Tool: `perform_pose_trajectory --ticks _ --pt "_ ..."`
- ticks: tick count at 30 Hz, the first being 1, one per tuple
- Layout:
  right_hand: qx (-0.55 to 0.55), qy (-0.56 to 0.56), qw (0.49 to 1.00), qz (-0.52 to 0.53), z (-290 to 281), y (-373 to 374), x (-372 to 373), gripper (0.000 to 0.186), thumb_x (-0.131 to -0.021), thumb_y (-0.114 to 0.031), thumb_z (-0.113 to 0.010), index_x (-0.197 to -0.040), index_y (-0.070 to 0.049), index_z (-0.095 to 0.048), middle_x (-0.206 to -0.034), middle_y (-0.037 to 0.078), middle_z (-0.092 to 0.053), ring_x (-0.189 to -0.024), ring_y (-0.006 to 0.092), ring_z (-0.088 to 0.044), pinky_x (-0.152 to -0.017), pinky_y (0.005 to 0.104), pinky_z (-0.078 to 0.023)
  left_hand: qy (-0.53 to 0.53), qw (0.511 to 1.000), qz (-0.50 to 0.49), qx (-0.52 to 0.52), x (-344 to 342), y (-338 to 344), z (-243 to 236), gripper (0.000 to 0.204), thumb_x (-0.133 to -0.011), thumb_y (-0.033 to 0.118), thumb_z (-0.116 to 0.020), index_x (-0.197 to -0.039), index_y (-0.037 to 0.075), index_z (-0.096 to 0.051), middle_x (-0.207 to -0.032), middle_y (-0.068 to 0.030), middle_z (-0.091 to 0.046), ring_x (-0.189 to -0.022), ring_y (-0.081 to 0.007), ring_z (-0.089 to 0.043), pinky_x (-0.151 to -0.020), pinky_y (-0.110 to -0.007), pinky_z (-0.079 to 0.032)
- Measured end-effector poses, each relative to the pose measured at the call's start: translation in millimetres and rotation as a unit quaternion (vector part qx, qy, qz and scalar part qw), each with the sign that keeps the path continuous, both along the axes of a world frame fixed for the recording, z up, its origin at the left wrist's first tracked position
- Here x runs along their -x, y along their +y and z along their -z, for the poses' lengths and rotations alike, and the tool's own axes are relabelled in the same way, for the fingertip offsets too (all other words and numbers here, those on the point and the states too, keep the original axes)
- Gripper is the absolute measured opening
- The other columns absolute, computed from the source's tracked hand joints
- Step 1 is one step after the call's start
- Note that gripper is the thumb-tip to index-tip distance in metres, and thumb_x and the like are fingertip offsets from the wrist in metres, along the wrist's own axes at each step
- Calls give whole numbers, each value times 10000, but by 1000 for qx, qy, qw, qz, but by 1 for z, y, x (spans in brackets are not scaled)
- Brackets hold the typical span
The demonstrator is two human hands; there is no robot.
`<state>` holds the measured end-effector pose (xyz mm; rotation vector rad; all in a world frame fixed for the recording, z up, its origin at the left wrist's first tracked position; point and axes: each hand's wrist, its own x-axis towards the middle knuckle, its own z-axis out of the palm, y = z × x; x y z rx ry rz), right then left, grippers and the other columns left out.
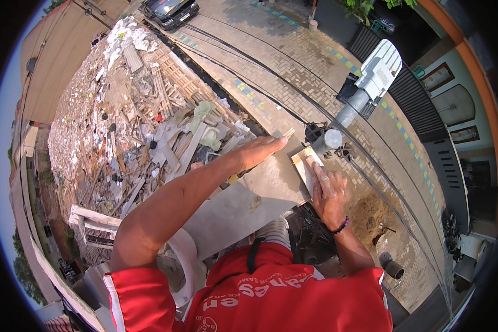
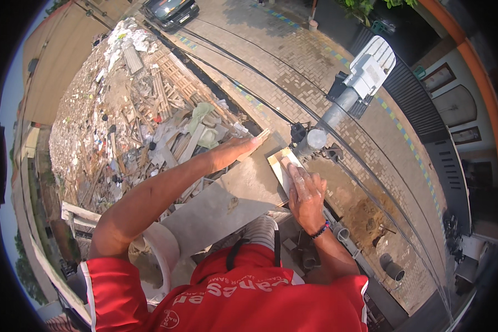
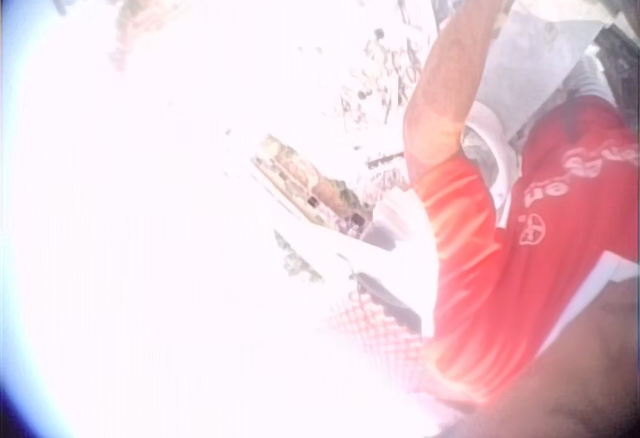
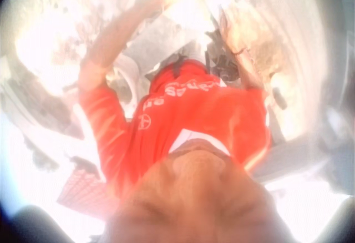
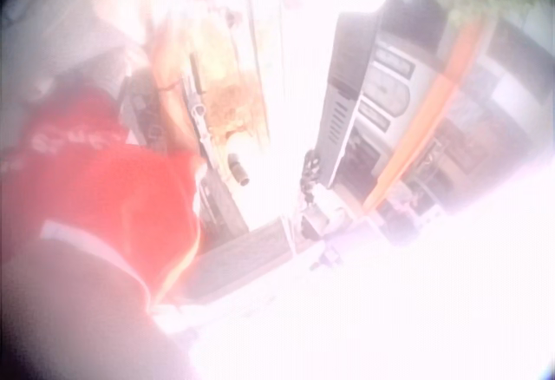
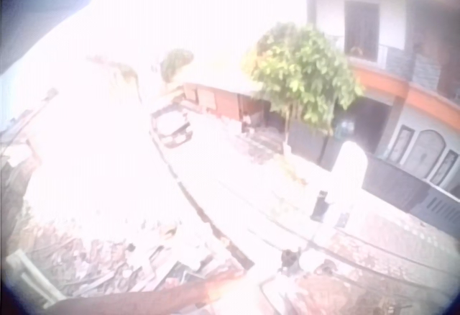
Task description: The person scoops wet concrete from a bucket using a trowel and applies it to a rectangular concrete block. They then use a wooden float to smooth the surface of the concrete, repeatedly leveling and refining the finish on the block's top and edges.
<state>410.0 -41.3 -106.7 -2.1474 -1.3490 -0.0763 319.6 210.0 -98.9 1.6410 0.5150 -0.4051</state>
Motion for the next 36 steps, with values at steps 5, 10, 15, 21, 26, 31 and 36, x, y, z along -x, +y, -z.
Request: perform_pose_trajectory --ticks 5,10,15,21,26,31,36 --pt "-19 83 980 -179 8 4 37 599 -687 17 -667 -1274 -82 -596 -1104 90 -655 -868 234 -573 -772 363 -382 19 1000 -17 -13 5 4 17 896 -892 728 -346 -1437 18 -393 -1433 -205 -445 -1343 -298 -401 -1111 -388 -289" --pt "-24 28 997 -61 -3 15 -1 582 -715 16 -649 -1286 -79 -586 -1089 115 -653 -914 248 -563 -778 381 -382 14 1000 -3 13 1 2 5 898 -892 734 -338 -1427 15 -409 -1434 -196 -448 -1338 -291 -408 -1105 -389 -298" --pt "-6 23 995 -93 11 26 11 579 -726 5 -648 -1294 -80 -575 -1088 118 -651 -894 248 -556 -751 386 -381 27 998 29 44 -1 5 -22 802 -967 621 -334 -1425 -36 -378 -1454 -182 -416 -1336 -250 -391 -1109 -362 -288" --pt "-11 52 993 -102 -9 17 6 568 -697 25 -668 -1253 -72 -604 -1084 102 -652 -910 264 -574 -767 390 -392 51 999 6 14 0 2 -29 846 -949 656 -331 -1407 -53 -401 -1456 -202 -413 -1365 -264 -359 -1126 -367 -255" --pt "-21 24 998 -52 5 33 -13 534 -748 32 -646 -1266 -84 -595 -1076 104 -647 -897 271 -562 -761 388 -382 39 998 17 48 -5 3 -29 841 -949 655 -335 -1399 -51 -414 -1439 -192 -431 -1354 -248 -363 -1124 -367 -253" --pt "0 84 980 -179 -5 27 12 520 -750 2 -662 -1257 -96 -603 -1091 99 -653 -927 257 -578 -757 383 -389 17 1000 -3 6 4 4 -8 827 -943 660 -340 -1397 -25 -435 -1406 -178 -478 -1302 -244 -430 -1091 -360 -304" --pt "-19 26 998 -55 -10 23 -12 520 -746 11 -655 -1254 -90 -604 -1099 113 -649 -923 277 -573 -745 398 -385 33 999 4 8 -2 1 -25 809 -950 644 -340 -1387 -29 -449 -1381 -175 -504 -1260 -236 -470 -1067 -361 -334"
